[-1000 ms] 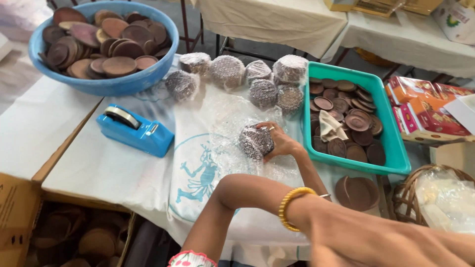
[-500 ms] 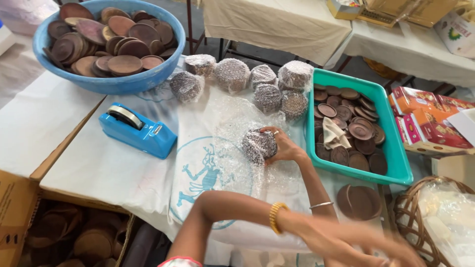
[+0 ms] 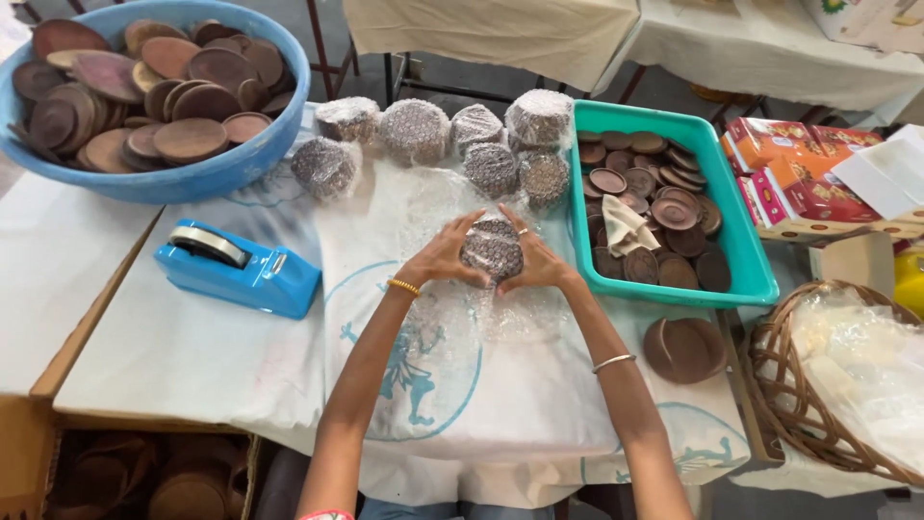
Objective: The person wipes small round wooden dishes with a cloth, then wraps each dish in bubble wrap and places the wrapped items on the table. The person repeats this process for several dishes, stacking them in a pile as they finish.
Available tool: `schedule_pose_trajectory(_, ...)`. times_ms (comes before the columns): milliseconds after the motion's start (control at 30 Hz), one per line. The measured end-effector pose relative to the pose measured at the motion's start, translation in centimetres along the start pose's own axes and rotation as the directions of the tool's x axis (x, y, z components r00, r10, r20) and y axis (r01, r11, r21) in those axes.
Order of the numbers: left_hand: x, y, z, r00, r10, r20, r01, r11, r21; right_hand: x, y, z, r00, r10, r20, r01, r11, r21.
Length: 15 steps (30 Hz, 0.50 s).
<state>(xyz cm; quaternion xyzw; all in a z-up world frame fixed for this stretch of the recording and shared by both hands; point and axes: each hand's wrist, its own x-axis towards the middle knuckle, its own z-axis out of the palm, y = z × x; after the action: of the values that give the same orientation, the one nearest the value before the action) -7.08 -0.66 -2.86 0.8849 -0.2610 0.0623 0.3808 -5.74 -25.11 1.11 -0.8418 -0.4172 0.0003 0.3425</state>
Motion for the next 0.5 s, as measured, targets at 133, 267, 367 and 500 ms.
schedule_pose_trajectory(133,-0.6,-0.8,-0.1,0.996,-0.064,0.066,0.067,0.997,-0.040,-0.5,0.8,-0.3,0.984,0.156,0.091,-0.155,0.988,-0.015)
schedule_pose_trajectory(267,-1.1,-1.2,-1.0,0.995,-0.052,0.087,0.055,0.998,-0.037,-0.3,0.7,-0.3,0.948,0.292,0.125,-0.289,0.957,-0.038)
schedule_pose_trajectory(367,-1.1,-1.4,-0.8,0.996,-0.053,0.077,0.056,0.998,-0.037,-0.6,1.2,-0.3,0.956,0.277,0.097,-0.272,0.960,-0.070)
schedule_pose_trajectory(500,-0.8,-1.8,0.0,0.997,-0.045,0.055,0.046,0.999,-0.025,-1.0,1.7,0.2,0.963,0.261,0.066,-0.257,0.965,-0.060)
